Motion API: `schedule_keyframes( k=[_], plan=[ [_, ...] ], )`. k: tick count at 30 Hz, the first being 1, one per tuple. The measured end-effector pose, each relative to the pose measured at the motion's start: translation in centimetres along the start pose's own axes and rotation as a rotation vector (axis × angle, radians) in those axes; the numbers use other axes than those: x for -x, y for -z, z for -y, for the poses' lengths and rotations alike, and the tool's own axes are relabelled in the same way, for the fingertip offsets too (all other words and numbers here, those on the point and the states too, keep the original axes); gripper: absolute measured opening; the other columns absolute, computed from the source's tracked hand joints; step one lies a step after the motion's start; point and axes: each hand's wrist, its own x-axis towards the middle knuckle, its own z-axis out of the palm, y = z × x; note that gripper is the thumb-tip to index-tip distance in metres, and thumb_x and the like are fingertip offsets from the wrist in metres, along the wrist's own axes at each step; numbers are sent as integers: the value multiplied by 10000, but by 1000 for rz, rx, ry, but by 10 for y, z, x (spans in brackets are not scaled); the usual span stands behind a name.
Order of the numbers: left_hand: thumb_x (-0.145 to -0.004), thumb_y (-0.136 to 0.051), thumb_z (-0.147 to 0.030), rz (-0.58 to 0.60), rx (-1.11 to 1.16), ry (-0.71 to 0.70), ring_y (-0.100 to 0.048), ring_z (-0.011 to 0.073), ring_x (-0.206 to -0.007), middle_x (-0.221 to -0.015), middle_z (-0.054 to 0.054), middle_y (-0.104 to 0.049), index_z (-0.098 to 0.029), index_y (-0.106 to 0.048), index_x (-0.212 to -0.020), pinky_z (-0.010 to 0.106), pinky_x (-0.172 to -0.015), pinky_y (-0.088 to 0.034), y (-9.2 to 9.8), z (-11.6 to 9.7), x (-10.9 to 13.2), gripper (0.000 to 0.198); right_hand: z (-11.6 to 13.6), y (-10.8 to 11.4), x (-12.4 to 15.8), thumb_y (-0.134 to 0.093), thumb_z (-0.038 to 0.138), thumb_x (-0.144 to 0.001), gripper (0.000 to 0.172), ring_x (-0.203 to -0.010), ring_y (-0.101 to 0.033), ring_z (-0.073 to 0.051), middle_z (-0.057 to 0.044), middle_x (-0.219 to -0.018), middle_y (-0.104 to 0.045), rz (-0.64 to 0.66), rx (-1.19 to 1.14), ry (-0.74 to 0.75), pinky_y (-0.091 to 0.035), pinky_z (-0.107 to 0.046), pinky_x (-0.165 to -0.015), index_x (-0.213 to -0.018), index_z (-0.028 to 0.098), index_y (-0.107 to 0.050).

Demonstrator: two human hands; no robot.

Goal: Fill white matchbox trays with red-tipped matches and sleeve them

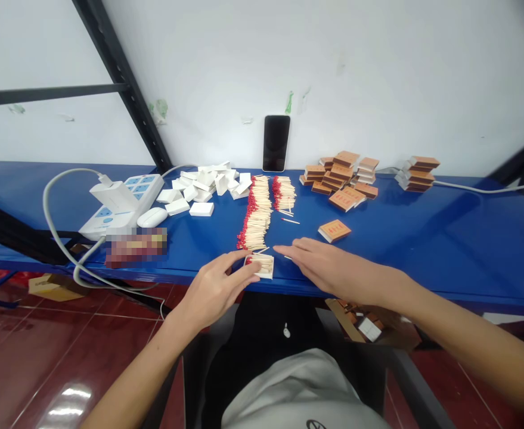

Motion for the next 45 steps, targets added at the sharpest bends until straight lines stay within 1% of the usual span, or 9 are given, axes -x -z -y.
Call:
schedule_keyframes(
  k=[6,10,16,21,29,34,37,41,45],
  plan=[
    [-929,-662,-289,-53,117,-4,-699,199,-947,-1111,110,-696,-187,-666,-1162,327,-833,-591,-3,2,2,254,10,-4,-15,-518,168,-932,151,-763,-644,-147,-30,-871,-699,-251,-276,-42,-515,-283,-729,-1016,183,-643],
    [-866,-740,-327,-92,207,34,-705,201,-944,-1059,97,-725,-172,-635,-1185,317,-862,-580,-1,1,1,370,23,-9,-26,-601,177,-905,46,-798,-678,-122,-1,-891,-738,-313,-507,-29,-516,-236,-736,-909,192,-645],
    [-839,-768,-356,-105,229,57,-708,181,-886,-1007,74,-736,-171,-624,-1131,292,-828,-572,0,-2,0,375,24,-25,-33,-631,212,-921,86,-931,-622,-175,-19,-854,-730,-367,-287,106,-501,-297,-815,-864,197,-694],
    [-889,-714,-337,-112,186,-20,-708,193,-915,-1020,88,-733,-169,-651,-1091,318,-829,-576,-4,2,1,270,17,-27,-31,-618,236,-928,103,-943,-604,-177,-60,-992,-704,-444,-217,131,-502,-317,-841,-874,190,-692],
    [-874,-728,-347,-123,136,-81,-709,197,-875,-1030,101,-729,-162,-673,-1069,331,-774,-581,-6,5,5,273,-29,1,-40,-554,259,-937,197,-899,-616,-239,-107,-1009,-643,-280,201,-318,-477,-370,-796,-1025,142,-685],
    [-846,-762,-352,-127,180,-77,-706,194,-862,-1005,102,-733,-156,-651,-1113,323,-767,-580,-2,5,4,350,-58,2,-48,-490,253,-967,183,-857,-583,-227,-94,-940,-631,-161,211,-337,-442,-351,-759,-944,151,-640],
    [-833,-777,-337,-109,219,-78,-705,190,-856,-1001,93,-734,-164,-653,-1111,316,-763,-575,-1,5,4,350,-49,4,-50,-459,211,-972,165,-817,-564,-203,-77,-901,-626,-130,129,-323,-420,-330,-730,-877,166,-585],
    [-799,-809,-306,-128,242,-78,-705,187,-834,-957,80,-736,-165,-648,-1058,305,-743,-567,-1,6,7,336,-10,6,-53,-437,230,-1006,164,-851,-561,-176,-67,-956,-623,-202,15,-206,-412,-303,-748,-926,164,-563],
    [-775,-829,-301,-141,258,-65,-706,188,-814,-934,82,-737,-164,-603,-991,303,-727,-559,-3,6,7,342,18,-3,-58,-440,199,-1013,186,-776,-558,-151,-80,-1000,-620,-69,104,-64,-367,-281,-648,-953,134,-603]
  ],
)
